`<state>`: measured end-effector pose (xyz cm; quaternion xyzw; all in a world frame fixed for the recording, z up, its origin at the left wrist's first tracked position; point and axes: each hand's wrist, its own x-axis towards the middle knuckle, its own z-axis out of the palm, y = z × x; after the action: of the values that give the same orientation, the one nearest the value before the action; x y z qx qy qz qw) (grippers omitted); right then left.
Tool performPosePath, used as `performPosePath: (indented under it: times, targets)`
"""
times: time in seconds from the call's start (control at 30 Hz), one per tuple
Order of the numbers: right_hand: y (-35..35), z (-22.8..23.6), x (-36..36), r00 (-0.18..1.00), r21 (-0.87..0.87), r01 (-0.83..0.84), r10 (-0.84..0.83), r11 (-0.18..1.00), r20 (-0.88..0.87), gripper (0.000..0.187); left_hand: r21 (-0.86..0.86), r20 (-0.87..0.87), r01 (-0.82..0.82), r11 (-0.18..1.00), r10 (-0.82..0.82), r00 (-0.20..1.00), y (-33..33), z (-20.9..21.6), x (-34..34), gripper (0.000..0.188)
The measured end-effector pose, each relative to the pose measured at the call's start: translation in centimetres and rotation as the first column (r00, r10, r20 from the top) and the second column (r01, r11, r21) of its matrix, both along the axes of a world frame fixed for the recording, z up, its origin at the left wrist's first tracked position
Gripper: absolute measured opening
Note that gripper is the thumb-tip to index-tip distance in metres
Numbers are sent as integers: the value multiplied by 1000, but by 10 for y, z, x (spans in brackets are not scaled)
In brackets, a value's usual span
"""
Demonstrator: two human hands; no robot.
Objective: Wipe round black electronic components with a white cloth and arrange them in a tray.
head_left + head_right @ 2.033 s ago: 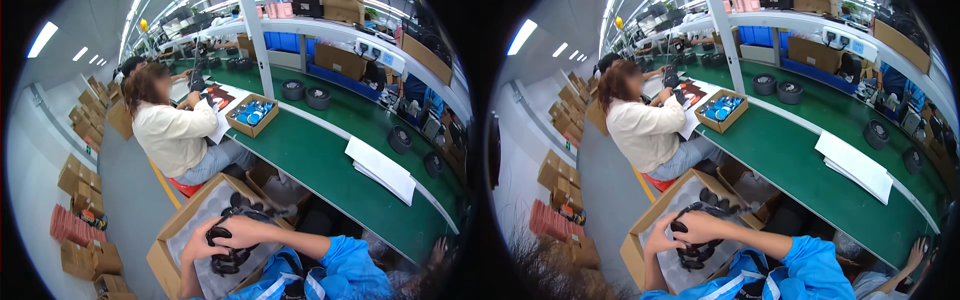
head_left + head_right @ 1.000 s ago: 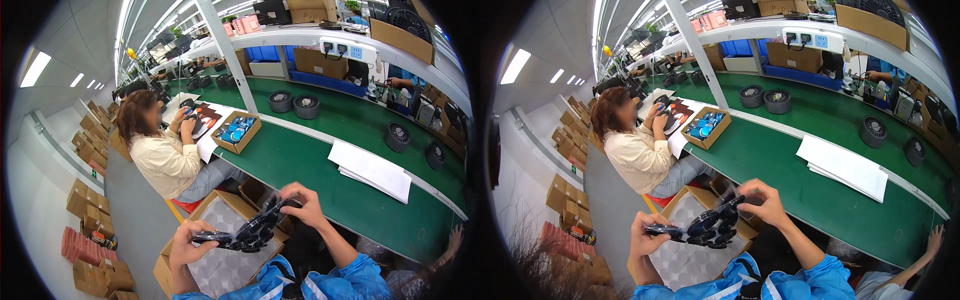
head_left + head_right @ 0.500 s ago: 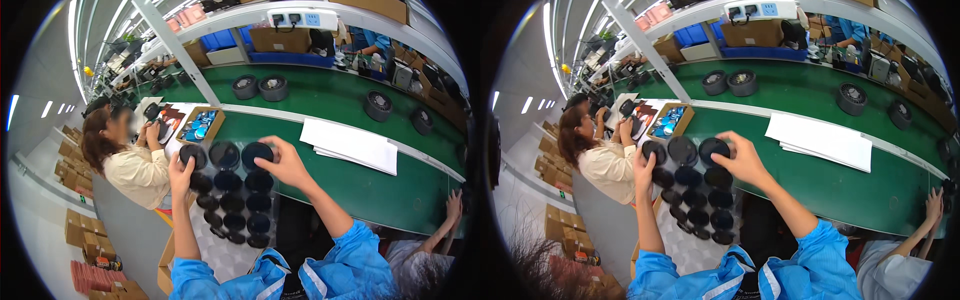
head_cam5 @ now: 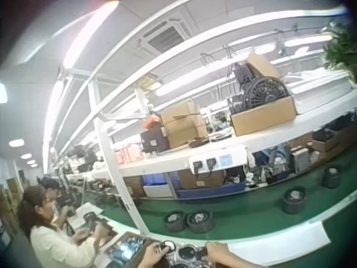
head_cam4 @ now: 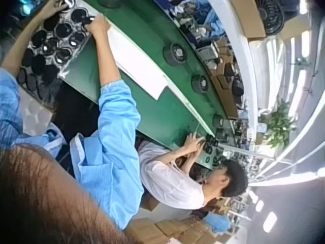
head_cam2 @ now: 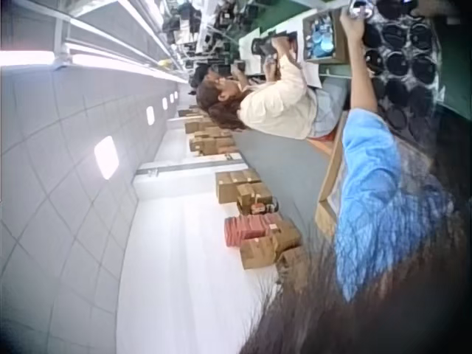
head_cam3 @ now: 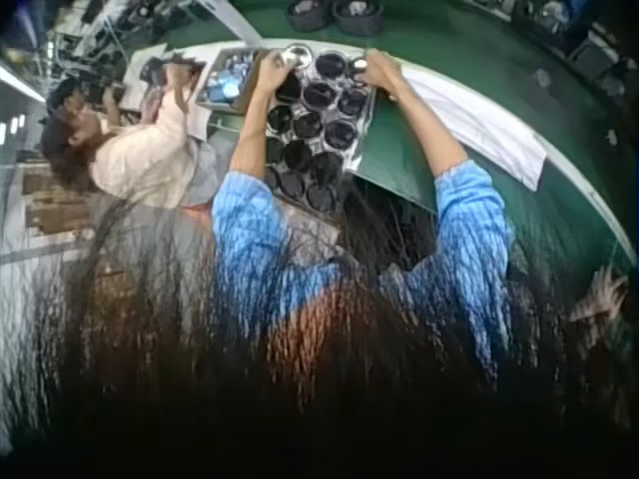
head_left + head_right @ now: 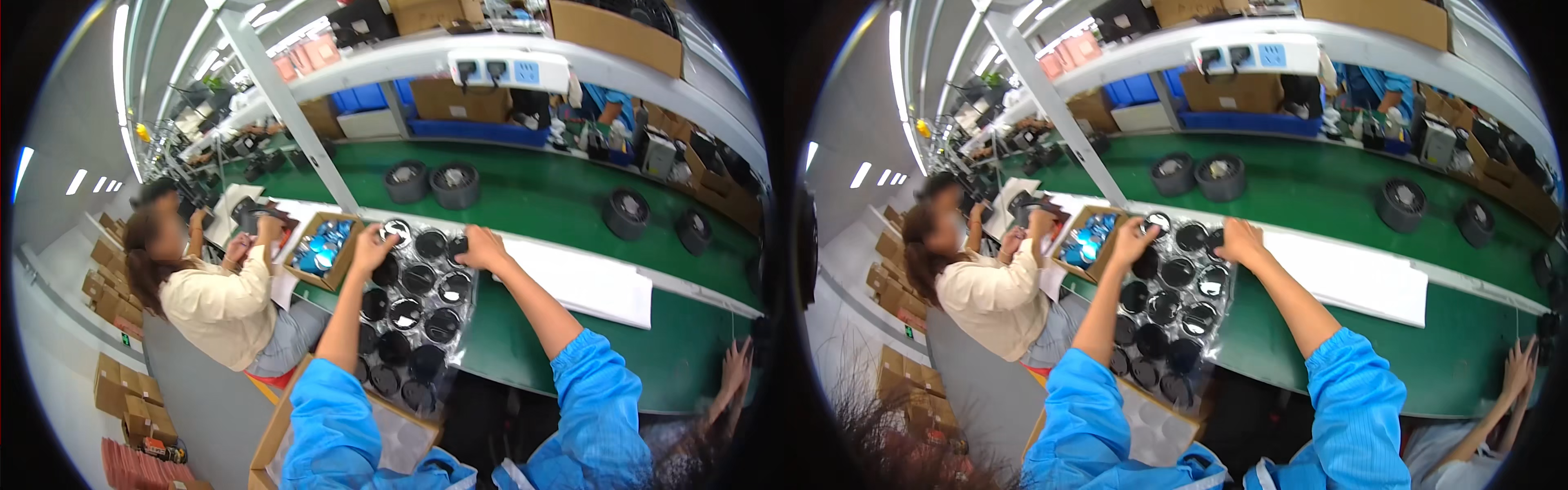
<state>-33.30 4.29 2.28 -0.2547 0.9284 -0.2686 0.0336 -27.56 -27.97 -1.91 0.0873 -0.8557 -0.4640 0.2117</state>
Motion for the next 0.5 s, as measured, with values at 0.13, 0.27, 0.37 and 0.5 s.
performPosePath:
  times: [0.13,0.27,0.37,0.5]
  targets:
    - [25,-10,-50,994,133,82,-91,988,68,64,164,84,77,983,-91,992,49,7,-40,62]
    - [12,14,-42,990,374,-20,-33,927,134,74,-328,-24,109,938,-124,992,14,-37,-50,65]
    - [28,3,-56,984,409,-29,-45,912,170,80,-338,53,103,935,-91,994,43,-37,-52,62]
    - [27,-23,-28,979,344,98,-29,934,-199,79,-365,55,67,929,-50,997,63,-24,-37,60]
